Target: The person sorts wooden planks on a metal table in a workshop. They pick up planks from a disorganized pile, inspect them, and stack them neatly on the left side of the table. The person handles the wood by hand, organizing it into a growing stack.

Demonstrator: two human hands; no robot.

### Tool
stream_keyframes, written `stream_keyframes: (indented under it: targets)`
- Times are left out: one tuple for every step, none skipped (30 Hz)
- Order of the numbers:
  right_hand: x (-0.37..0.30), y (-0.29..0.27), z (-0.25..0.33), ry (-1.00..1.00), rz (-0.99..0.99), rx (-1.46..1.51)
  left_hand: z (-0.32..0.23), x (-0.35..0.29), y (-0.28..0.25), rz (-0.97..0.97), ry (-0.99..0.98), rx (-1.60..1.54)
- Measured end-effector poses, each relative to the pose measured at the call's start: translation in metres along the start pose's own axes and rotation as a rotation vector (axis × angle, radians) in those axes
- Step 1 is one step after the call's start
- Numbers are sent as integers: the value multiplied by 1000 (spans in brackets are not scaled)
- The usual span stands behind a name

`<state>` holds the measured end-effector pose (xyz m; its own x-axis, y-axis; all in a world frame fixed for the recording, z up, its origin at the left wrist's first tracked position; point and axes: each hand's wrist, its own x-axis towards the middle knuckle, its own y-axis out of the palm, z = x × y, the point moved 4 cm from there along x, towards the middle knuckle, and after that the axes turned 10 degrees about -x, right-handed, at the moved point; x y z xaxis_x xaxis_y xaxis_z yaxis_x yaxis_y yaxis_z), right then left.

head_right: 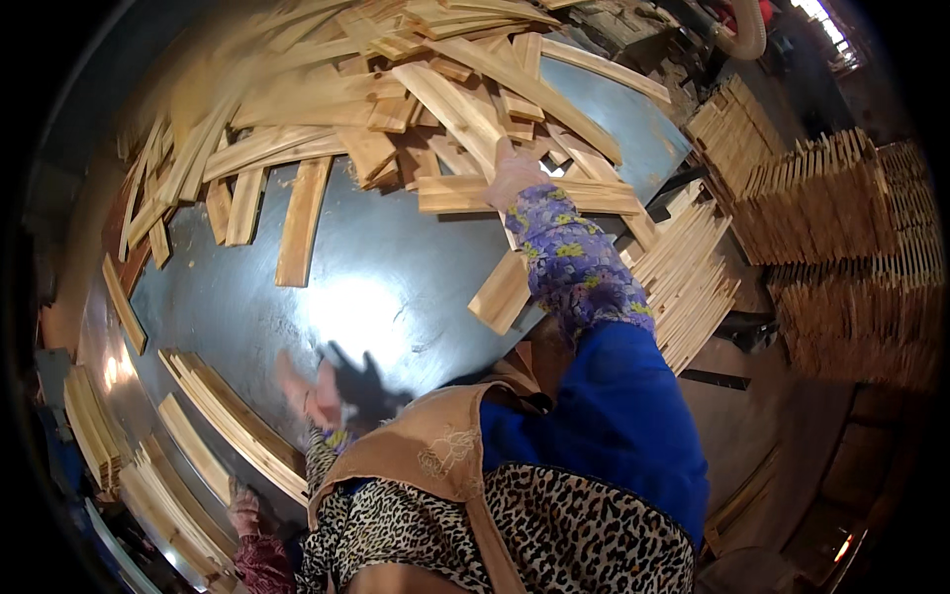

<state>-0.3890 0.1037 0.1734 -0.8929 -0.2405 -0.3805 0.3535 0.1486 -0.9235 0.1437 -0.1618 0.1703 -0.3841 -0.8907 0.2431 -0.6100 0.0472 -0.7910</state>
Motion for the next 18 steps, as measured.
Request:
stream_keyframes:
  targets:
    - [2,-1,0,-45,1,128,-34,1,26,69,36,-180]
    - [-1,0,9,-116,1,243,-68,-2,54,171,31,-364]
    - [-5,3,9,-173,7,357,-106,0,94,347,7,-543]
    - [-20,-4,11,-276,93,525,-141,1,125,516,-35,-695]
    - [-41,-8,-1,-354,180,687,-175,2,159,685,-76,-859]
    - [-47,17,-21,-449,304,972,-211,3,185,841,-109,-1011]
    - [-51,40,-33,-538,437,1252,-243,5,207,964,-134,-1150]
    - [-65,48,-27,-525,528,1394,-264,7,221,1040,-173,-1262]
    - [-79,57,-23,-485,615,1536,-278,6,236,1101,-223,-1363]
    - [-70,82,-27,-459,712,1467,-285,7,247,1121,-280,-1439]
    - [-70,81,-16,-491,719,1465,-285,8,258,1108,-349,-1486]
    - [-75,73,-8,-512,717,1462,-281,7,265,1084,-453,-1524]
    - [-80,67,-3,-525,709,1462,-276,7,270,1067,-556,-1563]
    - [-81,67,5,-579,702,1431,-266,4,272,1042,-661,-1602]
    - [-83,71,6,-541,693,1450,-259,7,257,1000,-714,-1650]
    - [-83,73,5,-504,674,1471,-257,18,231,963,-757,-1698]
    - [-88,73,10,-481,672,1481,-242,25,208,898,-802,-1749]
    - [-102,58,20,-464,726,1432,-218,34,194,856,-696,-1671]
